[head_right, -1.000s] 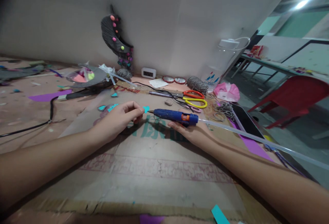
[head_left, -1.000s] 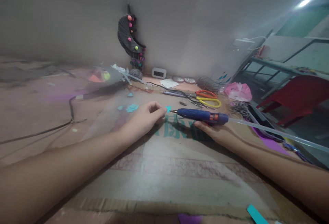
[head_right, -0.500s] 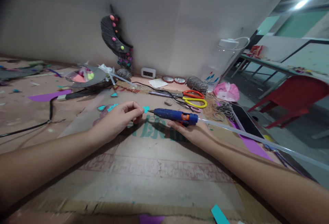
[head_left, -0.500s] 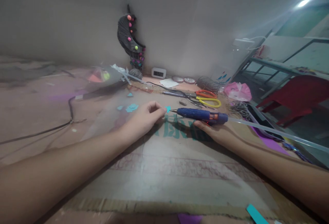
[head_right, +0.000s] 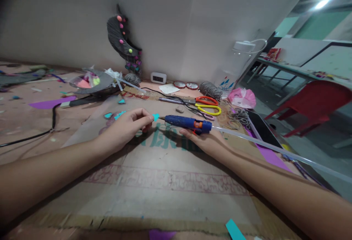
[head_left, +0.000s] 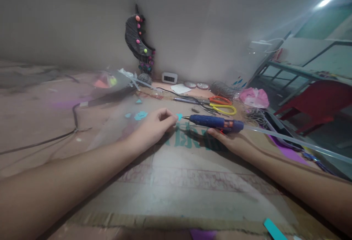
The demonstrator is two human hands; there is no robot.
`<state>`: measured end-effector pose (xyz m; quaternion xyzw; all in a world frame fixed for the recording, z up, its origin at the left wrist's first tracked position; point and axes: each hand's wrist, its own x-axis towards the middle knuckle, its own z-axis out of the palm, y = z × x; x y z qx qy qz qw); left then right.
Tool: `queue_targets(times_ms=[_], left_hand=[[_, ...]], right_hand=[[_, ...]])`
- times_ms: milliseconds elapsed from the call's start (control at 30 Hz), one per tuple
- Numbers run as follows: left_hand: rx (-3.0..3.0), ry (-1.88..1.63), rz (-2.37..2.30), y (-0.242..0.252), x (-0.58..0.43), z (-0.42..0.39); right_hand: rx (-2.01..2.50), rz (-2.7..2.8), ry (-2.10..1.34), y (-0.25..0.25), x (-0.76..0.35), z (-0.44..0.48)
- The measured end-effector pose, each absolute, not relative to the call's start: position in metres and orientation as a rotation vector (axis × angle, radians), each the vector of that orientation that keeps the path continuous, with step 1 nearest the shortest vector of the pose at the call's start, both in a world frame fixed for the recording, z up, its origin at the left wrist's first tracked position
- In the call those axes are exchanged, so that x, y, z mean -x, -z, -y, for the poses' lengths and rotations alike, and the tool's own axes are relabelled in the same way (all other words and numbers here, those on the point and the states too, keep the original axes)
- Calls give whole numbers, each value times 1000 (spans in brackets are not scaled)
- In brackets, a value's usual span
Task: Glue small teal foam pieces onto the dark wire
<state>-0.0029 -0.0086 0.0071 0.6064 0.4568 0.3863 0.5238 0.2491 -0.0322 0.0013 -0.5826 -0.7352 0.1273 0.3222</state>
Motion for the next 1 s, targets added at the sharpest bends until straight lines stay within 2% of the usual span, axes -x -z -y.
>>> queue_targets(times_ms=[433, 567, 767, 1000], left_hand=[[-1471, -958, -1082, -3, 3, 6], [-1455, -977, -1057, -3, 3, 6], [-1419, -1001, -1039, -3, 1, 7], [-1475, -999, -1071, 3, 0, 1]], right_hand=[[1544, 1882, -323, -11, -242, 33], [1532, 1836, -455, -30, -245, 31], [1252, 1603, -738, -60, -247, 27], [1507, 1715, -503, -95, -244, -27]])
